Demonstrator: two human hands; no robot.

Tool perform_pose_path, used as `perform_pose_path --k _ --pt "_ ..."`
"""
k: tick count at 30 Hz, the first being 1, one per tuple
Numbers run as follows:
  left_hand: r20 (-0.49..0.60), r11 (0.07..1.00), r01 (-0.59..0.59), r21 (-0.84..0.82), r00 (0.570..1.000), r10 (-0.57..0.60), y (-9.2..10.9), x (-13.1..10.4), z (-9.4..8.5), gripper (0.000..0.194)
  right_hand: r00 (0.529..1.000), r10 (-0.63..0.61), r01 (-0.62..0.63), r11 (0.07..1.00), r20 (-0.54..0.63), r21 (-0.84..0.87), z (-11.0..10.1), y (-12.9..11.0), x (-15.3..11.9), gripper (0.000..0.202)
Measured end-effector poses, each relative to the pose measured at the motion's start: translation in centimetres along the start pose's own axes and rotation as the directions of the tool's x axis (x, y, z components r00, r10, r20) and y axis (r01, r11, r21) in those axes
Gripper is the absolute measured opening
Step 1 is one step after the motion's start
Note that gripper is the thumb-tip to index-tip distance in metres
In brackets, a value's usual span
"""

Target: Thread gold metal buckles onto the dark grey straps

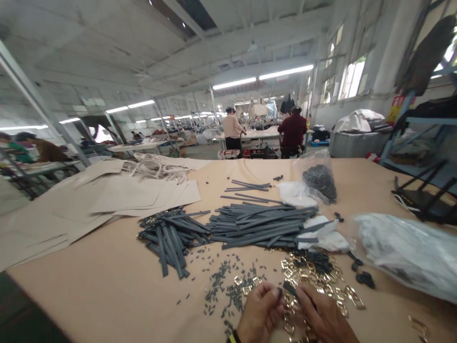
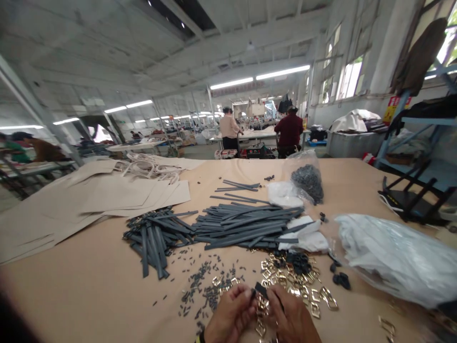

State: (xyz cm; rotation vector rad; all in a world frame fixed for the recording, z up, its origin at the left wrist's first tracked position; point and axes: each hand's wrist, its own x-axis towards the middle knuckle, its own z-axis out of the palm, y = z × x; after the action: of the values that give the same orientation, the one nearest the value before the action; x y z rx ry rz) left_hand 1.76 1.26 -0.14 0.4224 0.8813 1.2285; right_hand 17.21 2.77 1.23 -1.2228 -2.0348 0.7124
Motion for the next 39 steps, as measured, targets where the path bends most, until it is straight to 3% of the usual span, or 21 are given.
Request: perform_pose_path --k 4,8,14,20,23,26,30,33,36,39 --pt "0.033 0.998 -0.052 -0.025 0.998 0.052 0.6 -0.4 0.4 0.012 0.98 0.136 -0.15 0.984 0.145 0.092 -0.4 -0.2 0.6 0.033" --pt "0.047 0.998 -0.058 0.0 0.997 0.058 0.4 -0.4 0.1 0.014 0.967 0.19 -0.215 0.967 0.169 0.14 0.1 -0.4 0.7 0.034" --pt "0.08 0.967 -0.138 0.216 0.989 0.124 -0.2 0.2 -0.6 0.015 0.964 0.157 -0.183 0.977 0.213 0.107 -0.2 -0.3 0.6 0.031" --pt "0.197 0.882 -0.218 0.418 0.969 0.146 -0.8 -0.3 -0.7 0.01 0.956 0.072 -0.073 0.997 0.286 -0.008 -0.7 -0.3 0.4 0.03" --pt "0.176 0.877 -0.179 0.445 0.978 0.11 -1.0 -0.4 -0.5 0.012 0.964 0.084 -0.072 0.996 0.253 -0.058 0.0 -0.3 0.2 0.029" --pt "0.159 0.917 -0.109 0.383 0.986 0.05 -0.8 -0.2 -0.5 0.017 0.97 0.098 -0.102 0.995 0.223 0.008 0.7 -0.3 0.2 0.031" --pt "0.117 0.877 -0.156 0.455 0.986 0.115 -0.2 0.2 -0.3 0.021 0.972 0.122 -0.152 0.978 0.198 0.141 1.0 -0.8 0.5 0.027" --pt "0.084 0.845 -0.169 0.508 0.986 0.147 -0.6 0.1 0.3 0.025 0.966 0.125 -0.172 0.964 0.225 0.204 1.0 -1.1 0.6 0.021" --pt "0.048 0.853 -0.104 0.511 0.995 0.092 -1.2 -0.1 0.8 0.03 0.958 0.102 -0.168 0.958 0.269 0.234 0.8 -1.0 0.5 0.02" --pt "0.03 0.868 -0.09 0.488 0.996 0.086 -1.0 0.2 0.3 0.033 0.947 0.088 -0.174 0.949 0.309 0.262 0.5 -0.7 0.4 0.019"
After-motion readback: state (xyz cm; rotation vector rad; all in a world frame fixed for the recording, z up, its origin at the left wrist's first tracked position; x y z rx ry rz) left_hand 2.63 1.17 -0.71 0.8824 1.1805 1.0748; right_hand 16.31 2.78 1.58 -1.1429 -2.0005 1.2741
